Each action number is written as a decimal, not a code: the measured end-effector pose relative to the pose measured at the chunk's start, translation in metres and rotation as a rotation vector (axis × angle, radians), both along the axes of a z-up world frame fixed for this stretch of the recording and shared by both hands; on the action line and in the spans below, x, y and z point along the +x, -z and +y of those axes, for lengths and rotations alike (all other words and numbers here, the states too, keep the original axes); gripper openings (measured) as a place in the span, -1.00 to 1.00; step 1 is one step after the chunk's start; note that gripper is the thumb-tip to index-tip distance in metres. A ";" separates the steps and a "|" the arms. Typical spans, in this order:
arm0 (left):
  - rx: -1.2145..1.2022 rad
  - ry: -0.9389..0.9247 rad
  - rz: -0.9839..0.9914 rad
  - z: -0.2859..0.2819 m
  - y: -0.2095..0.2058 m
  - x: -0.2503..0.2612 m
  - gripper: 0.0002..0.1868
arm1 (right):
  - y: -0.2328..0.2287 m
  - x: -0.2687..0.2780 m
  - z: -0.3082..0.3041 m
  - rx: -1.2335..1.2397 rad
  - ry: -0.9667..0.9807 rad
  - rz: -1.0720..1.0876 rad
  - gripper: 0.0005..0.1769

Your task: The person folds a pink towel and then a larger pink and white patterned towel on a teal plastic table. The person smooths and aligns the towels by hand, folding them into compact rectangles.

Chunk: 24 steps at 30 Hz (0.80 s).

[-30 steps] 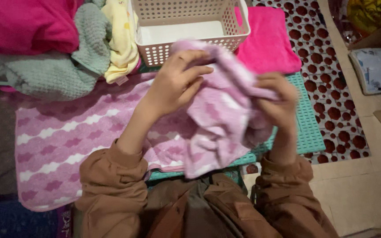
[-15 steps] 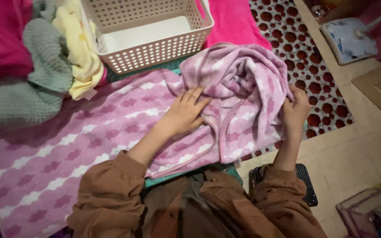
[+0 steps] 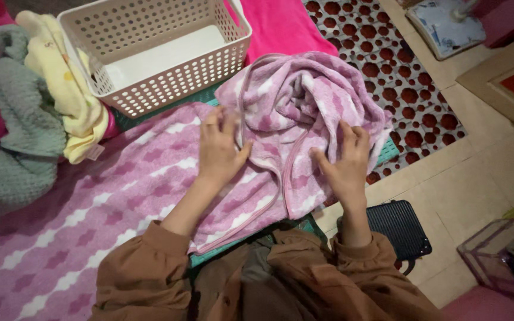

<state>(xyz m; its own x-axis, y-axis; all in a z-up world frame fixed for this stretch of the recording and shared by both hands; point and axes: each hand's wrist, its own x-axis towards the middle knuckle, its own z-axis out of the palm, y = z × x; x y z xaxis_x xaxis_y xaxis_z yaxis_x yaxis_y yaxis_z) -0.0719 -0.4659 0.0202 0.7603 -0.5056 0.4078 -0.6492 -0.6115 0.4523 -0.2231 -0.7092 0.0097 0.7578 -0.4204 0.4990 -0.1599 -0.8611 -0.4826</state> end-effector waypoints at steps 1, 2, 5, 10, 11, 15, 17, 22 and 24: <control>-0.018 -0.094 0.011 0.001 -0.007 0.001 -0.18 | -0.003 0.002 0.001 0.030 -0.024 0.022 -0.05; -0.007 -0.122 0.156 0.002 -0.012 0.000 -0.09 | -0.005 0.002 0.000 0.093 -0.055 0.032 -0.06; 0.070 -0.152 0.446 0.000 -0.018 0.002 0.08 | -0.004 0.008 -0.017 0.307 -0.085 0.105 -0.13; 0.063 0.105 0.227 0.001 0.003 0.001 -0.42 | 0.015 -0.006 -0.080 0.394 -0.014 -0.053 -0.50; 0.050 0.092 0.283 0.002 0.009 0.004 -0.48 | 0.017 -0.011 -0.101 0.187 0.043 -0.161 -0.61; -0.088 0.092 0.317 0.005 0.026 0.011 -0.59 | 0.033 -0.031 -0.178 0.176 0.366 -0.305 -0.84; -0.126 0.114 0.260 0.007 0.030 0.009 -0.57 | 0.045 -0.044 -0.203 0.279 0.320 -0.386 -0.75; -0.082 0.214 0.161 0.003 0.024 0.011 -0.39 | 0.074 -0.073 -0.192 0.724 -0.033 -0.140 -0.62; -0.078 0.227 0.098 0.002 0.022 0.009 -0.31 | 0.070 -0.078 -0.175 0.730 -0.065 -0.135 -0.47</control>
<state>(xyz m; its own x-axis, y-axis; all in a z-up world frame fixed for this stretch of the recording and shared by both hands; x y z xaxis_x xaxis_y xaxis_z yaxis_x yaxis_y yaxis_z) -0.0629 -0.4637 -0.0016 0.6691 -0.6375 0.3820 -0.7163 -0.4160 0.5603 -0.3008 -0.8841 -0.0600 0.7441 -0.6371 0.2009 -0.0184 -0.3201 -0.9472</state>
